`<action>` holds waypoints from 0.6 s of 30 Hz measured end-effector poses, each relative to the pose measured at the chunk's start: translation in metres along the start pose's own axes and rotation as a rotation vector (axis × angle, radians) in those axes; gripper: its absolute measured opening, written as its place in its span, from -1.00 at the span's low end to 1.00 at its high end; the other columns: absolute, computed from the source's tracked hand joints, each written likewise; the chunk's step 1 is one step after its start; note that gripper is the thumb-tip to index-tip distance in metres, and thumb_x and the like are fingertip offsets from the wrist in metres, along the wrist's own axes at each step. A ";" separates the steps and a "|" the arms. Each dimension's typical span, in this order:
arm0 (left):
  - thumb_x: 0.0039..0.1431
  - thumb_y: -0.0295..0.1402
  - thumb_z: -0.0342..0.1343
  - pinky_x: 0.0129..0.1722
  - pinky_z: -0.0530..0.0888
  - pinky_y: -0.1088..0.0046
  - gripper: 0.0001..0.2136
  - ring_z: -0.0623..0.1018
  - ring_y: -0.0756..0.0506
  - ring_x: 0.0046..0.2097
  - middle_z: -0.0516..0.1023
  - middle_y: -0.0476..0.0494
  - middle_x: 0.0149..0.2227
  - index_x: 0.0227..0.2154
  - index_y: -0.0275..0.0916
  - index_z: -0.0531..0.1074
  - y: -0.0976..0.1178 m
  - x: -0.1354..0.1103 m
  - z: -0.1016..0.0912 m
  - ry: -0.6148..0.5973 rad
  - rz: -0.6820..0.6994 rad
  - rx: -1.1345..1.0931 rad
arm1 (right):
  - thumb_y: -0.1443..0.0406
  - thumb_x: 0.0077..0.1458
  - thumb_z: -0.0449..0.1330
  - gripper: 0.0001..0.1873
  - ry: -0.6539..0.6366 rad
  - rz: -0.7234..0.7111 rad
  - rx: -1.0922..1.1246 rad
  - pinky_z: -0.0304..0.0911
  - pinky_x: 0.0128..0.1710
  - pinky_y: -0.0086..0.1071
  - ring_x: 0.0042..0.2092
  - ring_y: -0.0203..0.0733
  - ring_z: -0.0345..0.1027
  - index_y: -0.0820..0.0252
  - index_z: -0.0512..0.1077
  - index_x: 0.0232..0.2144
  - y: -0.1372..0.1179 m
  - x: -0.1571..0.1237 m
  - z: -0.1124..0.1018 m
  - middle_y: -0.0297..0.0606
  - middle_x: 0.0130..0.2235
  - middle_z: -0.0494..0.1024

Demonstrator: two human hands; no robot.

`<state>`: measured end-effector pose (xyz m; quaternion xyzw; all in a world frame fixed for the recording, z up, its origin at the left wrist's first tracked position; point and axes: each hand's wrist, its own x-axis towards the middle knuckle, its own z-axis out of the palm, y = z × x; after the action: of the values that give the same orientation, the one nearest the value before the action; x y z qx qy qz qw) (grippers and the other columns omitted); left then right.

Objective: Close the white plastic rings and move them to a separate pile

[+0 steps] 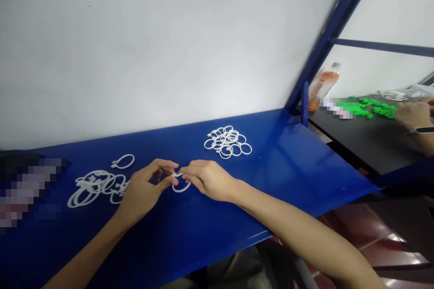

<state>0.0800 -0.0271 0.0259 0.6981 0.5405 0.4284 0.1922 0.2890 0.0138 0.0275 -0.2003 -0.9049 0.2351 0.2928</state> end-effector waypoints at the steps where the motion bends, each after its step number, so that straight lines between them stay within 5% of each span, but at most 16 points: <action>1: 0.09 -0.15 0.28 -0.45 0.37 0.48 -0.80 0.43 0.01 -0.47 0.54 0.07 -0.44 -0.31 -0.13 0.54 0.000 0.000 -0.001 -0.015 -0.012 -0.013 | 0.32 0.41 -0.04 -0.69 -0.024 -0.013 -0.035 0.34 -0.20 -0.35 -0.25 -0.21 0.40 0.30 0.49 -0.08 -0.001 -0.001 0.000 -0.15 -0.27 0.55; 10: 0.12 -0.23 0.23 -0.36 0.36 0.46 -0.85 0.43 0.00 -0.42 0.52 0.06 -0.46 -0.50 -0.14 0.50 0.005 -0.001 -0.004 -0.169 0.023 -0.040 | 0.36 0.42 -0.10 -0.64 -0.113 -0.223 -0.219 0.32 -0.19 -0.31 -0.28 -0.18 0.33 0.36 0.49 -0.15 -0.005 -0.005 0.005 -0.11 -0.27 0.58; 18: 0.21 -0.03 0.12 -0.16 0.46 0.32 -0.73 0.53 -0.13 -0.23 0.59 -0.05 -0.30 -0.26 -0.10 0.53 -0.009 0.011 -0.016 -0.087 0.081 0.188 | 0.24 0.43 -0.05 -0.65 -0.011 -0.067 -0.313 0.33 -0.23 -0.38 -0.24 -0.22 0.42 0.27 0.46 0.00 0.003 0.002 -0.001 -0.14 -0.24 0.58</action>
<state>0.0621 -0.0168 0.0323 0.7522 0.5408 0.3526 0.1317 0.2888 0.0171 0.0276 -0.2120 -0.9383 0.0827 0.2606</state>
